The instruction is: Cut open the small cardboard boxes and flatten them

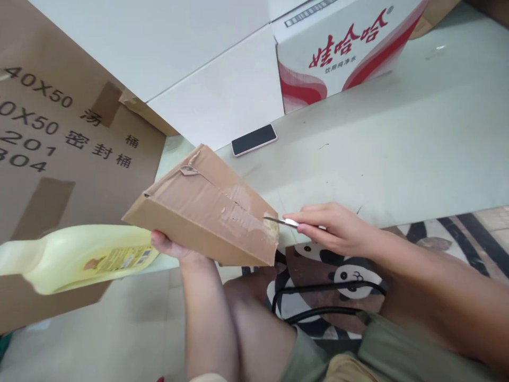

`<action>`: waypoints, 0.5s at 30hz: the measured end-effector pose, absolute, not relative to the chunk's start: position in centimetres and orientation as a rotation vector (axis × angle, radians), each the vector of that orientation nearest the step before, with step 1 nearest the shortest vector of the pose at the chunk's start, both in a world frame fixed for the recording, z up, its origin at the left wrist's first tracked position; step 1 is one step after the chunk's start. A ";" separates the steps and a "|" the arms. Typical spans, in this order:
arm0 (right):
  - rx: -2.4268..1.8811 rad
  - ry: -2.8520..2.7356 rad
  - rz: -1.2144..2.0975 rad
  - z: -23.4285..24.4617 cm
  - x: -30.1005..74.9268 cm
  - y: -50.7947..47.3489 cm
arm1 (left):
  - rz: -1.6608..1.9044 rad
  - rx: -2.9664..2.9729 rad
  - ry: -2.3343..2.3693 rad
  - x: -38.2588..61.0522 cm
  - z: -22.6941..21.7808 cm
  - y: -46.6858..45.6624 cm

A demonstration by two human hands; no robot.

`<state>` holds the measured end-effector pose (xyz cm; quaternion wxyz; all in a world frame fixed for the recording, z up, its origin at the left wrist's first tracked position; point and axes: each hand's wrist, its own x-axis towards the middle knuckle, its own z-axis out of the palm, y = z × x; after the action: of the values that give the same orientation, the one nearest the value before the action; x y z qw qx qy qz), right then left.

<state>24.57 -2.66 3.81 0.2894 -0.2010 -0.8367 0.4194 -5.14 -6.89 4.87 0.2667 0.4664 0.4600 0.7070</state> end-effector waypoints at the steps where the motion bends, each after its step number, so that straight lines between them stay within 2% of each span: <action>1: -0.519 -2.227 1.157 3.6 24.5 -2.6 | 1.920 1.260 1.243 -5.1 4.8 -6.9; 9: -0.495 -2.269 1.071 2.3 24.0 -2.7 | 1.847 1.314 1.388 -5.3 4.7 -7.1; 15: -0.618 -2.406 0.750 2.4 24.2 -3.3 | 1.907 1.250 1.217 -4.8 4.9 -7.0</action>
<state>24.20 -3.34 2.42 0.2701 -0.2292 -0.8928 0.2781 -4.84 -7.03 4.90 0.2750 0.4652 0.4527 0.7093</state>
